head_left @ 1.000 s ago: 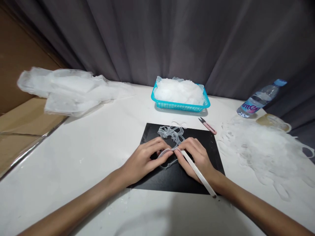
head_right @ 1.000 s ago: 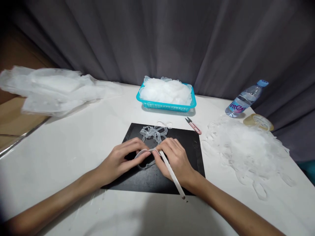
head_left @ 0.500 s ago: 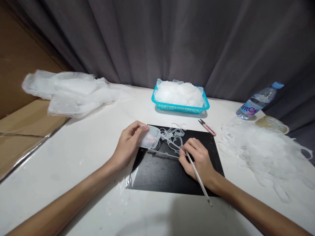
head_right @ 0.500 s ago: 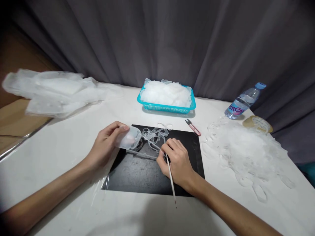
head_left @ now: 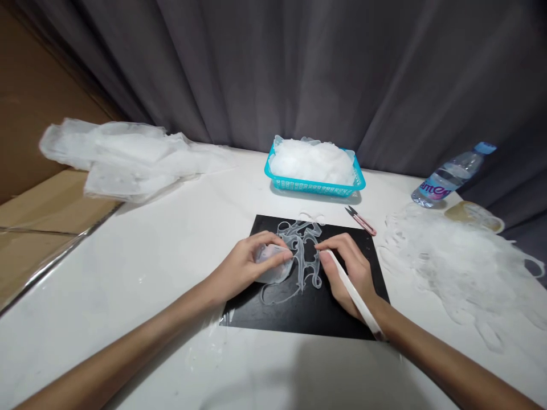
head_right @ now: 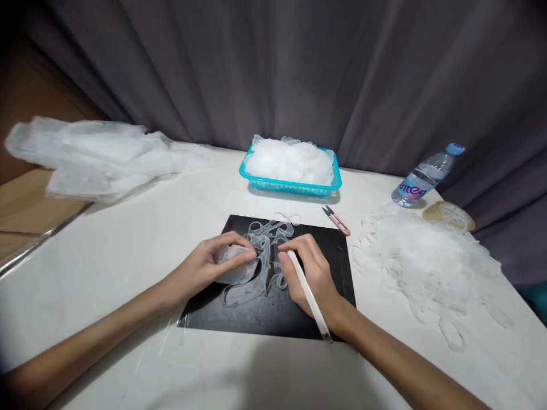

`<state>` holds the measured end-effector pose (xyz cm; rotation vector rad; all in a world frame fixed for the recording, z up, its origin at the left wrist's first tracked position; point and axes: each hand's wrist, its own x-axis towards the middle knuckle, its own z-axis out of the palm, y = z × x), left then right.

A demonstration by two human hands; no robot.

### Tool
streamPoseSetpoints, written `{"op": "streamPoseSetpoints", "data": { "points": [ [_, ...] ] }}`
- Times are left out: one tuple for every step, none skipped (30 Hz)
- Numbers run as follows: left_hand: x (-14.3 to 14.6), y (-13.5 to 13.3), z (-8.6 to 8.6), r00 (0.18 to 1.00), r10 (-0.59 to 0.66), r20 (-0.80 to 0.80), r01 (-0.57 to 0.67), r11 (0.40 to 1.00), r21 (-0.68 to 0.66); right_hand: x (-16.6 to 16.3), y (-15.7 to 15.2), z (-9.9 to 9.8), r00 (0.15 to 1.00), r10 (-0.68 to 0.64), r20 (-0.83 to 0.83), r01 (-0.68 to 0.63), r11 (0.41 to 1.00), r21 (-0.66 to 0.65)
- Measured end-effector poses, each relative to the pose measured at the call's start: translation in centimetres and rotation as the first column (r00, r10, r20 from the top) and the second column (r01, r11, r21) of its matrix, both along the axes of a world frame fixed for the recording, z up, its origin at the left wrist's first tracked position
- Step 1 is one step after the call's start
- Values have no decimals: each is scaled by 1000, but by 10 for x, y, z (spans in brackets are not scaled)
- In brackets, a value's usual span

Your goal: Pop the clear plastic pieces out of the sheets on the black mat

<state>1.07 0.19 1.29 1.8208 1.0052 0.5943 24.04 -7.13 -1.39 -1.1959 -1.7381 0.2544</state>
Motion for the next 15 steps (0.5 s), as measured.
{"op": "streamPoseSetpoints", "data": {
  "points": [
    [0,1,1,1000,-13,-3,13,1000,-4,1,0,-1,1000,4,15,-4,1000,7],
    [0,1,2,1000,-23,-1,23,1000,-12,1,1,-2,999,9,38,-9,1000,13],
    [0,2,3,999,-33,6,33,999,-23,1,1,-3,998,17,67,-18,1000,14],
    [0,2,3,999,-46,18,46,998,-41,2,2,-4,995,30,96,-31,999,12],
    [0,2,3,998,-59,34,61,996,-63,2,2,-4,992,46,119,-47,999,5],
    [1,1,3,996,-69,53,74,994,-86,2,2,-4,989,64,132,-64,998,-7],
    [1,1,2,995,-74,72,82,991,-108,2,2,-4,988,79,132,-78,997,-14],
    [2,0,1,993,-70,92,81,989,-126,2,1,-3,990,82,118,-82,997,-10],
    [3,-2,0,992,-54,111,69,988,-137,2,0,-2,993,69,93,-71,997,12],
    [4,-3,0,991,-32,130,51,988,-143,1,-1,-1,997,47,67,-50,998,45],
    [6,-5,0,989,-8,151,31,988,-153,0,-2,0,999,24,47,-28,996,87],
    [7,-6,0,984,17,175,14,985,-174,-1,-3,0,999,8,38,-13,991,131],
    [9,-8,0,979,41,199,2,978,-207,-1,-4,1,999,3,42,-9,986,164],
    [10,-10,1,973,64,223,-8,970,-245,-2,-5,1,998,10,60,-21,983,183],
    [12,-12,2,966,84,246,-11,959,-285,-3,-6,2,996,26,88,-42,982,185]
  ]
}}
